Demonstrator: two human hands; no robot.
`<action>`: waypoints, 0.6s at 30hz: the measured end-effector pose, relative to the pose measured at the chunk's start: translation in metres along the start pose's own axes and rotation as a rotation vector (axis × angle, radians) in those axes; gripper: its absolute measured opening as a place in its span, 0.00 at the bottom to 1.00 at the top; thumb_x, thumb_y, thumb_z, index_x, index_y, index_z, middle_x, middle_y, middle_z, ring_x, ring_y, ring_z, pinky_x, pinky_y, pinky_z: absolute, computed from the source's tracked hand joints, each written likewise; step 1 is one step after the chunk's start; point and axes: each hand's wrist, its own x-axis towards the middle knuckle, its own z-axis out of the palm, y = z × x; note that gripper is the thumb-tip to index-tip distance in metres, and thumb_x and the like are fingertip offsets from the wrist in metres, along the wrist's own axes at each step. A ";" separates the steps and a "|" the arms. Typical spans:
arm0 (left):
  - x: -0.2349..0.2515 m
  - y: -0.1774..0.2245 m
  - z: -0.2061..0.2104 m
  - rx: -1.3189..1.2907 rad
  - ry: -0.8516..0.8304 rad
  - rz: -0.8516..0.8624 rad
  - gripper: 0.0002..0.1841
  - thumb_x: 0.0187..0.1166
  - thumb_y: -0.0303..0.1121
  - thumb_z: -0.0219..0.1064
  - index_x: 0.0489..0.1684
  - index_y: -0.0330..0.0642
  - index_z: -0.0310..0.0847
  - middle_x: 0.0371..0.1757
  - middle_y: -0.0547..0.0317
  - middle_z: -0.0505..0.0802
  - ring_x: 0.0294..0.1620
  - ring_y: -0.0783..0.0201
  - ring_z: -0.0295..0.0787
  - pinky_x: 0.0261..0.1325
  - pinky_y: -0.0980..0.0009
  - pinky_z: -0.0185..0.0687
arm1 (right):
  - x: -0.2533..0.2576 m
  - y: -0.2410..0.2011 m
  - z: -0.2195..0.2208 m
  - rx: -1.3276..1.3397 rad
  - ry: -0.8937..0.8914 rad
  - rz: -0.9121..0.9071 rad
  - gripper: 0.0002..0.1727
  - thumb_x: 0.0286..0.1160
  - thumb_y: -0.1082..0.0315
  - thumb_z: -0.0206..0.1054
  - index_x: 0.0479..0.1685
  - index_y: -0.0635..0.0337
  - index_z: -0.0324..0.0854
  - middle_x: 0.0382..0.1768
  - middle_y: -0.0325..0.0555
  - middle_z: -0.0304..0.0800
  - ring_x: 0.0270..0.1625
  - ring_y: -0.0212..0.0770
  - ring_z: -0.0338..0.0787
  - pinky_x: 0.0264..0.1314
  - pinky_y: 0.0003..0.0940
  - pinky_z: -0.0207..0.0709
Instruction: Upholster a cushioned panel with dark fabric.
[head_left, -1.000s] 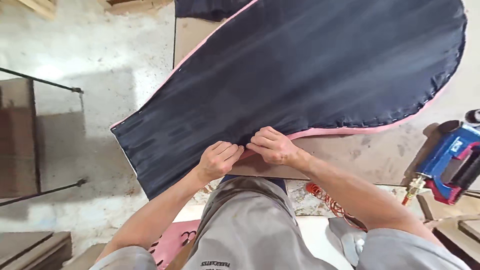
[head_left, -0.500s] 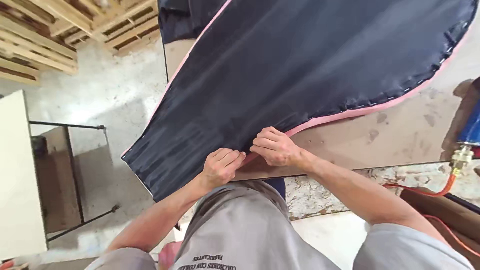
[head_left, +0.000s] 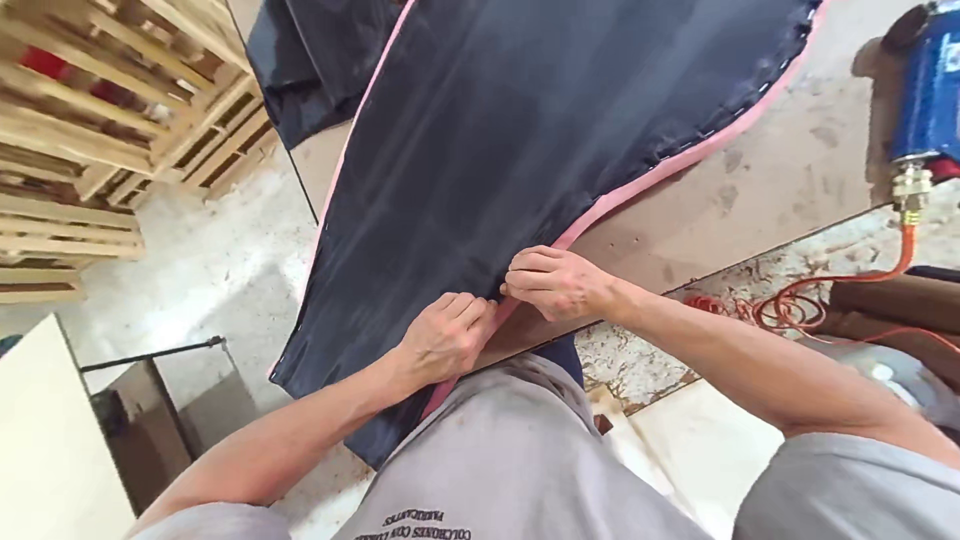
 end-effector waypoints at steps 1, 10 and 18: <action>0.001 -0.006 -0.006 -0.009 -0.059 0.021 0.22 0.87 0.39 0.50 0.63 0.38 0.87 0.54 0.48 0.92 0.56 0.49 0.88 0.60 0.55 0.80 | -0.001 -0.003 -0.002 -0.016 -0.007 0.022 0.14 0.82 0.74 0.58 0.50 0.62 0.91 0.50 0.49 0.94 0.61 0.49 0.90 0.75 0.43 0.78; 0.028 -0.058 -0.034 -0.193 -0.416 0.250 0.27 0.86 0.50 0.44 0.73 0.56 0.84 0.92 0.64 0.69 0.96 0.49 0.49 0.88 0.33 0.44 | -0.006 -0.033 -0.005 -0.257 -0.021 0.234 0.13 0.86 0.67 0.58 0.56 0.52 0.88 0.57 0.45 0.92 0.67 0.47 0.86 0.78 0.45 0.72; 0.061 -0.077 -0.043 -0.246 -0.594 0.381 0.28 0.82 0.45 0.44 0.75 0.56 0.85 0.91 0.66 0.71 0.97 0.51 0.48 0.91 0.31 0.36 | -0.018 -0.042 -0.043 -0.258 0.029 0.394 0.11 0.84 0.60 0.61 0.52 0.51 0.88 0.56 0.45 0.94 0.63 0.47 0.90 0.71 0.48 0.77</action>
